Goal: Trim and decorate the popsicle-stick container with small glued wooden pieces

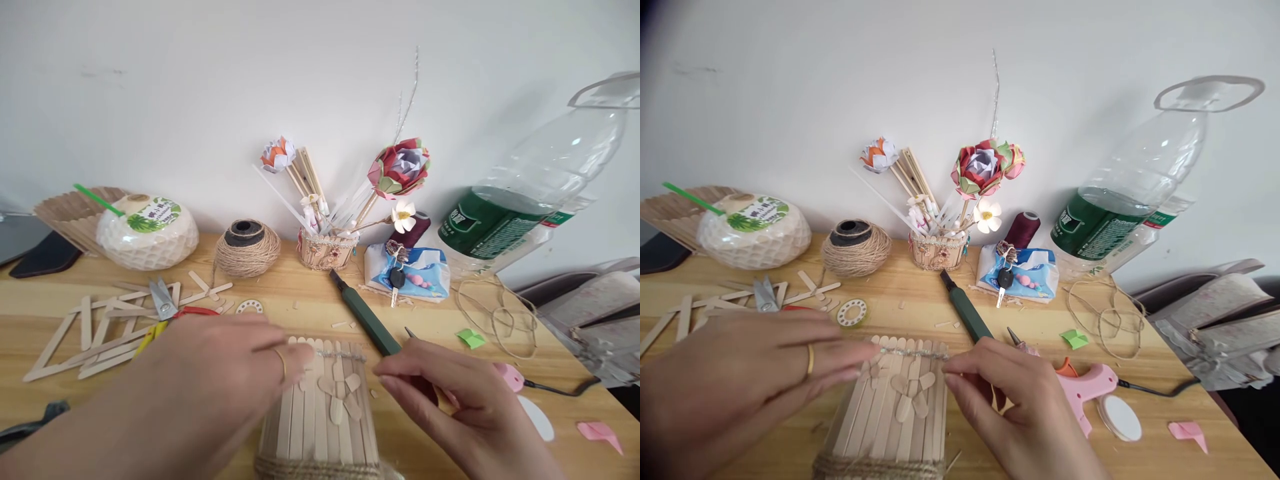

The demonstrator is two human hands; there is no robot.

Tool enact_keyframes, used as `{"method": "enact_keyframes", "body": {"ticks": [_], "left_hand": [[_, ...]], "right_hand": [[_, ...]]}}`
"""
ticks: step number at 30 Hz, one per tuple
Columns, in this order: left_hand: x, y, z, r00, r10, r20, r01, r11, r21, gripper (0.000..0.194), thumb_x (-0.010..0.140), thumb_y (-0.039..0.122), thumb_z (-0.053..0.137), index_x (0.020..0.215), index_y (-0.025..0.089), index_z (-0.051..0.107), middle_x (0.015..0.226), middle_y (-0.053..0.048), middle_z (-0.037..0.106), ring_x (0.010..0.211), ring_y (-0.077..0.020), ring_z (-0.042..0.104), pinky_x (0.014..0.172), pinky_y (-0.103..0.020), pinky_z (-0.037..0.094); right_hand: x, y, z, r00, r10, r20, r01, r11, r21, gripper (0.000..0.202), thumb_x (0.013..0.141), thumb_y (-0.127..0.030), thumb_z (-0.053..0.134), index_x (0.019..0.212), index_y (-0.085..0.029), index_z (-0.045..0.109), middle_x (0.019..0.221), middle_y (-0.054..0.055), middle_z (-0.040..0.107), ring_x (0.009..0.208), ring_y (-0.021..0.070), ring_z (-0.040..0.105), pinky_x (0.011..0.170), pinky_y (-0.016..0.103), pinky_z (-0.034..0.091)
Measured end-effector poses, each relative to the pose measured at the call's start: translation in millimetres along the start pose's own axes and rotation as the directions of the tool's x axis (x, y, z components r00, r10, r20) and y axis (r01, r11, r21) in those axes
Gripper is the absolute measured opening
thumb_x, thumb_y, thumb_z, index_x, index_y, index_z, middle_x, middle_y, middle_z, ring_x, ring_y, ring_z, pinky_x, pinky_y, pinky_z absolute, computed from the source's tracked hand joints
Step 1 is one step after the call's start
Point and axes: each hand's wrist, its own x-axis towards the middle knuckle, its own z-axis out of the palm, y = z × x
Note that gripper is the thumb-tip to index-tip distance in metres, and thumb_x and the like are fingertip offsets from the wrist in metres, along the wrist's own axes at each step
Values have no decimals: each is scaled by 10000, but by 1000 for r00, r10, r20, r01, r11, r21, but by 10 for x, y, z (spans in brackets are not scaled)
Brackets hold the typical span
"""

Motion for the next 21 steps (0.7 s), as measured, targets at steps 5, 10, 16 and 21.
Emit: {"method": "enact_keyframes", "body": {"ticks": [5,10,16,21], "left_hand": [[96,-146,-83,999,-13,-34,17,991,135,355,945,254,338,959,233,692,872,-24,730,743,-224,679,611,-323,498],[151,-213,-103,992,-124,-3,124,989,75,355,930,255,356,950,200,706,861,-38,724,779,-250,681,625,-362,528],[163,-230,-111,981,-187,-42,189,980,68,369,940,265,312,1124,205,626,998,-84,717,854,-302,674,683,-481,532],[182,-223,-116,960,-236,-148,235,972,-22,332,941,268,318,1142,243,580,1063,-57,692,915,-268,656,742,-429,520]], "right_hand": [[23,39,20,996,84,4,-84,996,-14,107,874,-231,554,828,-267,643,651,-45,621,534,90,547,460,197,398],[39,39,27,985,173,12,-173,985,26,159,884,-289,527,795,-251,652,646,-23,615,559,118,561,481,223,402],[61,37,25,964,263,-47,-258,962,95,231,893,-354,461,797,-229,630,605,-15,558,522,122,508,449,229,371],[51,76,51,937,307,-169,-249,922,297,363,940,-384,326,635,-222,439,566,-29,472,508,110,437,493,236,387]]}}
